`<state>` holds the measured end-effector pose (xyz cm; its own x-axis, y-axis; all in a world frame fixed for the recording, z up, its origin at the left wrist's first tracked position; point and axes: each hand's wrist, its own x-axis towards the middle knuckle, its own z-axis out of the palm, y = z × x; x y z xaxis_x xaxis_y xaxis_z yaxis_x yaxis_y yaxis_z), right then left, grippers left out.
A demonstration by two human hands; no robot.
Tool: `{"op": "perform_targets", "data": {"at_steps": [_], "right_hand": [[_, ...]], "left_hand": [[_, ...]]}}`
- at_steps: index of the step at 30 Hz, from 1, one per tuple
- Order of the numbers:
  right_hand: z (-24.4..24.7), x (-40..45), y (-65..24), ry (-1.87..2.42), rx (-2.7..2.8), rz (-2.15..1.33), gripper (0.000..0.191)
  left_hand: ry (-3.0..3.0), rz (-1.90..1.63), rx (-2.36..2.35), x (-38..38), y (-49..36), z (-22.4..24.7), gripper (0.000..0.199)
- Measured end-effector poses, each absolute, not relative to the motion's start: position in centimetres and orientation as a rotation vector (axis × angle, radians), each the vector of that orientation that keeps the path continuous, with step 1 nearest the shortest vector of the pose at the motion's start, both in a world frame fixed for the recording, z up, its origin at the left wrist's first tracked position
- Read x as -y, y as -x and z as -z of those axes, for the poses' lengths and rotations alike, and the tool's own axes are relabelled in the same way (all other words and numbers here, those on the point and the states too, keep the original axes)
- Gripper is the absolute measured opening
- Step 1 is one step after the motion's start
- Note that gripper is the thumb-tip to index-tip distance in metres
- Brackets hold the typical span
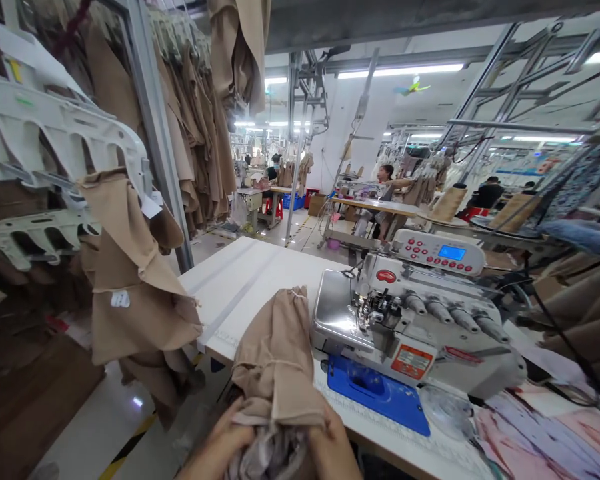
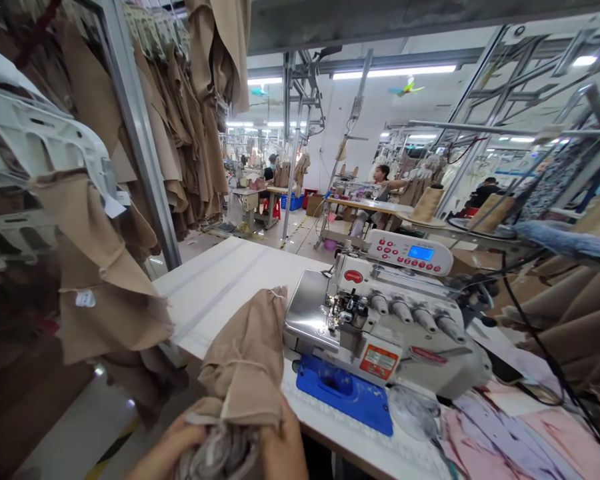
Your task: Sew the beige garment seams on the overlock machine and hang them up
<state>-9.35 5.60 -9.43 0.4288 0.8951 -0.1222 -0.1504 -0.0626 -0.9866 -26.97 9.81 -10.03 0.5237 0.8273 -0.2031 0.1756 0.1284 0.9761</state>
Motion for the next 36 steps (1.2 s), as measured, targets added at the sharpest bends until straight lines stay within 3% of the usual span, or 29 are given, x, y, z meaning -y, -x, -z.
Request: {"op": "perform_targets", "data": {"at_steps": [6,12,16,20,27,32,36], "right_hand": [[5.4,-6.1,8.1,1.22,0.648,-1.151,0.043],[4.1,-6.0,7.0,1.243,0.938,-1.128,0.018],[3.9,-6.6,6.2,1.45,1.237,-0.809,0.003],[2.4,-7.2,5.6,1.513,1.271,-0.79,0.007],[0.6,-7.1,5.7,1.054,0.957,-1.642,0.037],[1.1,-6.9,5.4,1.186,0.981,-1.599,0.059],[1.0,-7.3,5.6,1.064,1.003,-1.619,0.051]], "left_hand": [[-1.114,-0.603,-0.898,-10.5,26.4,9.4,0.055],[-0.842,-0.744,-0.869,-11.2,27.3,5.1,0.039],[-0.434,-0.718,-0.795,-10.9,26.9,2.5,0.032],[-0.156,-0.507,-0.685,-11.0,25.7,1.5,0.035],[-0.181,-0.396,-0.442,-11.5,24.8,0.7,0.042],[-0.236,-0.386,-0.402,-11.4,24.2,0.3,0.043],[-0.266,-0.441,-0.376,-11.4,24.0,0.3,0.044]]}}
